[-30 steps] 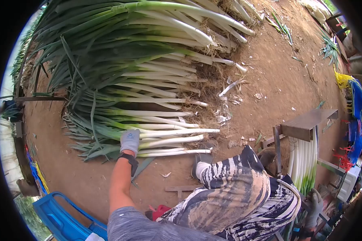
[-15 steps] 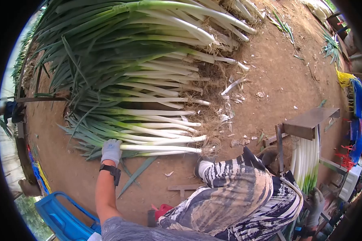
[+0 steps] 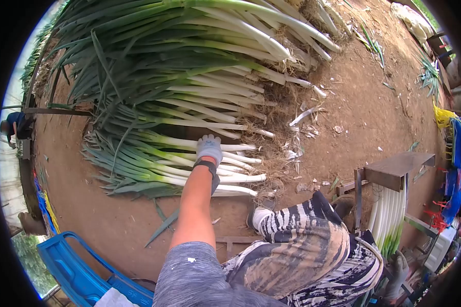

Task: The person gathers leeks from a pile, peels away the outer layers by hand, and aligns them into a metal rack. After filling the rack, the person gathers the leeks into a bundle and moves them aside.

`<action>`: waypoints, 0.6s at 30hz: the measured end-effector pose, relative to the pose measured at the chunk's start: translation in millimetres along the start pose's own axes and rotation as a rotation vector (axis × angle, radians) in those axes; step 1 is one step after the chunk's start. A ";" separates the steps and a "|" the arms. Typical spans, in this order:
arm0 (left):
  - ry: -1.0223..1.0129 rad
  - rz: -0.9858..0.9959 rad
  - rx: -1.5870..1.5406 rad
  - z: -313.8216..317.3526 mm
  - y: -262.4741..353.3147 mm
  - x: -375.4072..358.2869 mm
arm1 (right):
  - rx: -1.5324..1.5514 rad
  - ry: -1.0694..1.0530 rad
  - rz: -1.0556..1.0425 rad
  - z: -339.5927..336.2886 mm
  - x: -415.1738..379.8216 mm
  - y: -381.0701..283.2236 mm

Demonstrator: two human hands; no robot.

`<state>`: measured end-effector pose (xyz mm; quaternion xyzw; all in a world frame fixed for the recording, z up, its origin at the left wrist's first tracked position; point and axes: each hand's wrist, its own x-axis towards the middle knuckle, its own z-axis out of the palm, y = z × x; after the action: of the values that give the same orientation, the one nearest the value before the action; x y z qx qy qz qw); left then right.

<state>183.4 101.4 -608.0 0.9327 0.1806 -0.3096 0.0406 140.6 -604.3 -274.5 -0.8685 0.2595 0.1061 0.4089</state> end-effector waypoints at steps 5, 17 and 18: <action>0.081 0.297 -0.168 -25.3 5.8 -47.8 | 0.008 0.018 0.011 12.3 -10.1 -12.8; 0.748 1.012 -0.537 -208.6 173.5 -248.8 | 0.025 0.043 -0.241 35.9 -2.8 -22.6; 0.768 1.054 -0.543 -221.1 181.5 -267.7 | -0.102 0.054 -0.317 35.6 1.8 -18.7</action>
<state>174.6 -109.6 -278.0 0.8960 -0.2228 0.1585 0.3500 153.2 -567.9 -285.8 -0.9207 0.1242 0.0299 0.3687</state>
